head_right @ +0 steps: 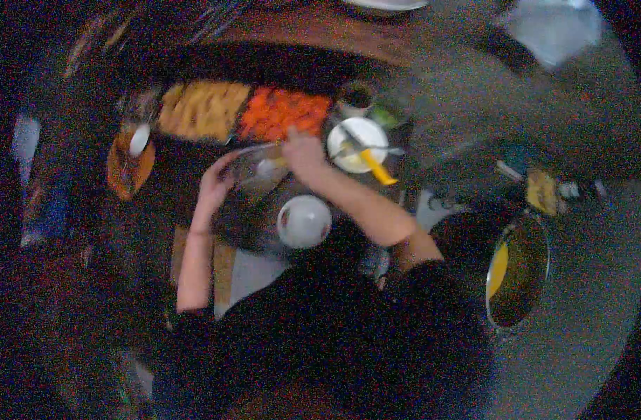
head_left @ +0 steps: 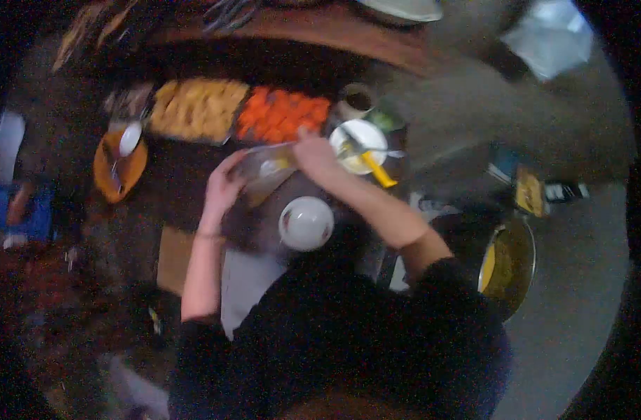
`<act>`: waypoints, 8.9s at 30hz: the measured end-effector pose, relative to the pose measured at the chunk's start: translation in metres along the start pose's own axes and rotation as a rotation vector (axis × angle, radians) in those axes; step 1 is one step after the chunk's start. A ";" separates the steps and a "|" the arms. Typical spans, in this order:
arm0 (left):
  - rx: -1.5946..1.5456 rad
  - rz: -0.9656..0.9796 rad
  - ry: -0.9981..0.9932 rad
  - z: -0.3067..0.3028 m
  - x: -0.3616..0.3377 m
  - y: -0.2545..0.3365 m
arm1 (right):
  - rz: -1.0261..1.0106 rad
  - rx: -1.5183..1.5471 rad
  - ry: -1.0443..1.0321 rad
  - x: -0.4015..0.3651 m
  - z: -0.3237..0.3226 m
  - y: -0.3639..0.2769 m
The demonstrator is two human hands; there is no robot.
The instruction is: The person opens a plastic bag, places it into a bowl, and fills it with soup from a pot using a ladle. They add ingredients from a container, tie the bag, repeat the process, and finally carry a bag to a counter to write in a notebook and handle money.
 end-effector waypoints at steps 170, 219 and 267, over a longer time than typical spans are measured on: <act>-0.022 0.455 -0.434 0.325 0.021 0.196 | 0.947 0.743 0.424 -0.291 -0.103 0.234; -1.048 -0.607 -0.477 0.495 0.022 0.099 | 0.595 0.515 0.386 -0.252 -0.172 0.317; -0.608 -0.351 -0.545 0.599 -0.007 0.186 | 0.789 0.706 0.990 -0.629 -0.187 0.551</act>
Point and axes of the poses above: each hand's wrist, its own x-axis towards the middle knuckle, its own z-axis out of the palm, y = z × x, the point moved 9 cm from there along x, towards the middle knuckle, and after that the axes turned 14 degrees about z, right-handed, at the moved point
